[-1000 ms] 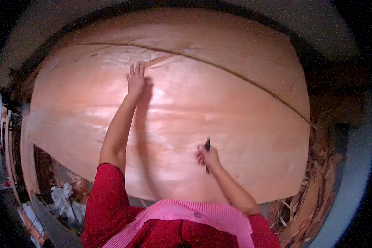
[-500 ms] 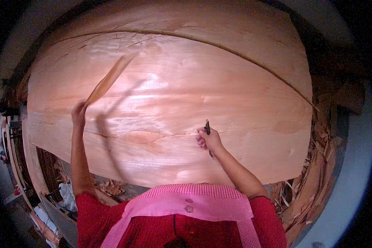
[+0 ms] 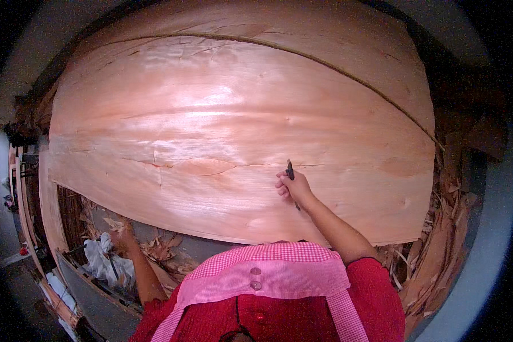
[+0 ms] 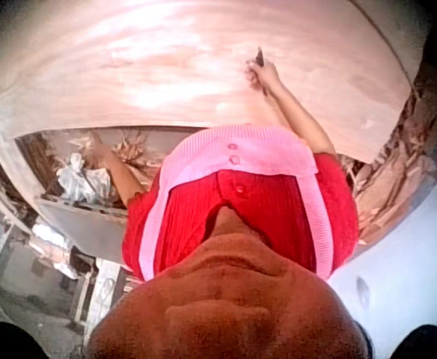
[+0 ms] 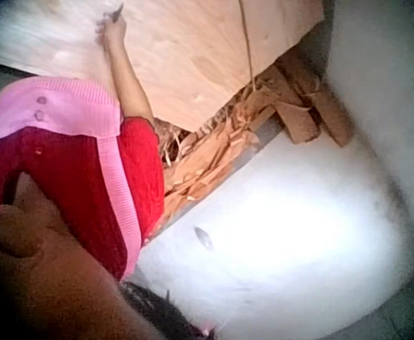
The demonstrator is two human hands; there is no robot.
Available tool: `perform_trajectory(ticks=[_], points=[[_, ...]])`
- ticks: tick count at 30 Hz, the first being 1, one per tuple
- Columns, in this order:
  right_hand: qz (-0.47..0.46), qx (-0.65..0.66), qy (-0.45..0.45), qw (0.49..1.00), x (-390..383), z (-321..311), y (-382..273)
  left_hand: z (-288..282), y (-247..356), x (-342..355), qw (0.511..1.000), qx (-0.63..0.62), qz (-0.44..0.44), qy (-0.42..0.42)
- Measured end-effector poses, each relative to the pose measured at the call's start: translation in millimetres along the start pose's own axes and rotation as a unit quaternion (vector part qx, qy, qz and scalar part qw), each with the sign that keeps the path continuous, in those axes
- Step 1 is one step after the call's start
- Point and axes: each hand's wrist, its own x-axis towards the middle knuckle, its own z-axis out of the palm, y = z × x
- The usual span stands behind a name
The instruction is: The person prepares large wood veneer sheets by using a stick to separate them from a stack, applying tape to the edges of a sheet on a table, and then using a utility knife to trim the edges.
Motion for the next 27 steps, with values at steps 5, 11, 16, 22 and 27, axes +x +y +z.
perform_trajectory(ticks=[5,11,16,22,27], points=[[0.024,0.011,0.017,1.0,-18.2,-4.9,14.8,-76.9,362.9,47.4,0.825,-0.252,0.504,0.045],[0.009,0.035,0.06,0.998,-44.3,-26.9,47.7,-57.7,619.5,82.0,0.84,-0.194,0.501,0.073],[0.04,0.072,0.098,0.992,-59.0,-40.7,47.1,-46.2,687.6,53.4,0.896,-0.087,0.434,0.034],[0.034,0.015,0.075,0.996,-39.5,-41.0,41.7,-86.0,618.3,53.2,0.849,-0.191,0.485,0.085],[0.023,-0.013,0.038,0.999,-8.6,-34.7,18.7,-97.0,419.2,25.9,0.754,-0.322,0.562,0.106]])
